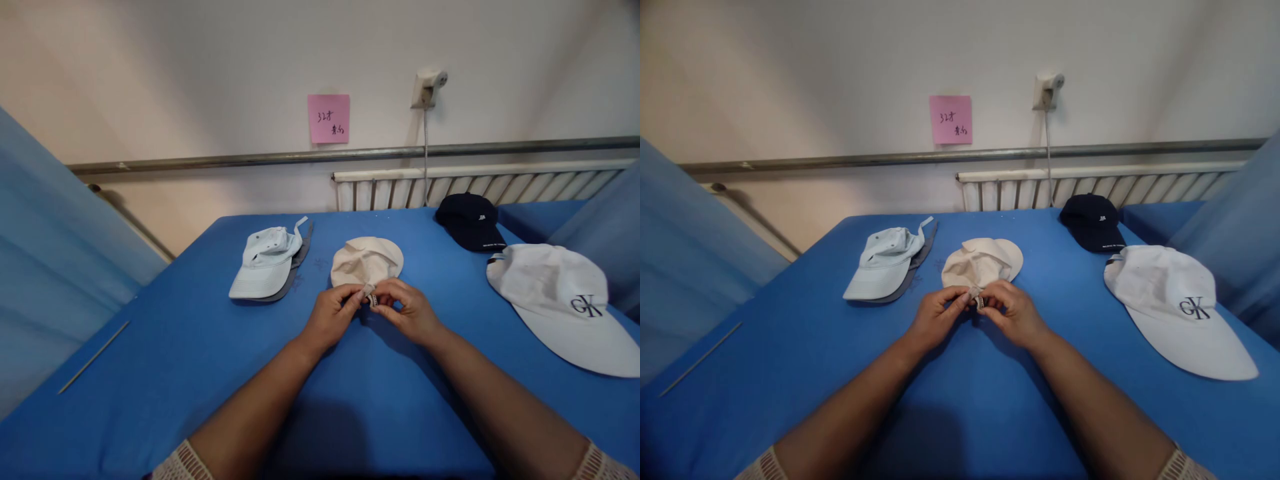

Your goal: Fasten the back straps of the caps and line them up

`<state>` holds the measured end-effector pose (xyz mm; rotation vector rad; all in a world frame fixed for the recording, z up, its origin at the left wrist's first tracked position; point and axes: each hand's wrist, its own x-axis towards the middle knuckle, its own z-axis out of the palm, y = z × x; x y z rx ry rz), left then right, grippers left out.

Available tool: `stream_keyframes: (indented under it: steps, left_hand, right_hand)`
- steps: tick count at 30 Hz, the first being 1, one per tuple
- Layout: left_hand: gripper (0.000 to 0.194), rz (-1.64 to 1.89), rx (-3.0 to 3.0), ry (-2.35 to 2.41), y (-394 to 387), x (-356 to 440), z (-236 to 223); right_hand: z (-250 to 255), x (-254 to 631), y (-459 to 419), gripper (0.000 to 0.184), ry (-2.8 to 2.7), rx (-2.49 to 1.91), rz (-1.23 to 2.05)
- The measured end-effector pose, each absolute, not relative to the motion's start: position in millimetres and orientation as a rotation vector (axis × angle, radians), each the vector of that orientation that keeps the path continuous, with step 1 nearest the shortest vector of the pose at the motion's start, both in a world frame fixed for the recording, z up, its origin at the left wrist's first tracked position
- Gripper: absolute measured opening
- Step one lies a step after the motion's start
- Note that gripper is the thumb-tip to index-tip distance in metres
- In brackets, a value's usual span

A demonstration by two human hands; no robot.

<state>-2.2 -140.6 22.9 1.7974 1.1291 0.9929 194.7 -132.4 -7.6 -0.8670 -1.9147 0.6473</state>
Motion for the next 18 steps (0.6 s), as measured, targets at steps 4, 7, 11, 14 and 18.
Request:
stream_keyframes:
  steps: [4, 7, 11, 14, 18]
  left_hand:
    - [0.027, 1.051, 1.792, 1.241, -144.1, -2.7, 31.4]
    - [0.022, 1.034, 1.839, 1.286, -145.6, -2.9, 33.8]
    - [0.018, 0.973, 1.895, 1.320, -145.2, -3.2, 33.2]
    - [0.019, 0.944, 1.855, 1.311, -143.7, -3.7, 32.8]
    - [0.018, 0.938, 1.744, 1.271, -142.1, -3.5, 33.7]
  right_hand:
    - [-4.1, 193.9, -134.6, 0.014, -1.892, -0.918, 0.666]
    - [-1.9, 194.4, -135.9, 0.011, -1.897, -0.935, 0.660]
    - [-0.7, 196.5, -136.3, 0.012, -1.940, -0.963, 0.615]
    - [-1.4, 198.0, -135.3, 0.012, -1.971, -0.964, 0.613]
    - [-3.5, 199.0, -133.8, 0.012, -1.962, -0.944, 0.600]
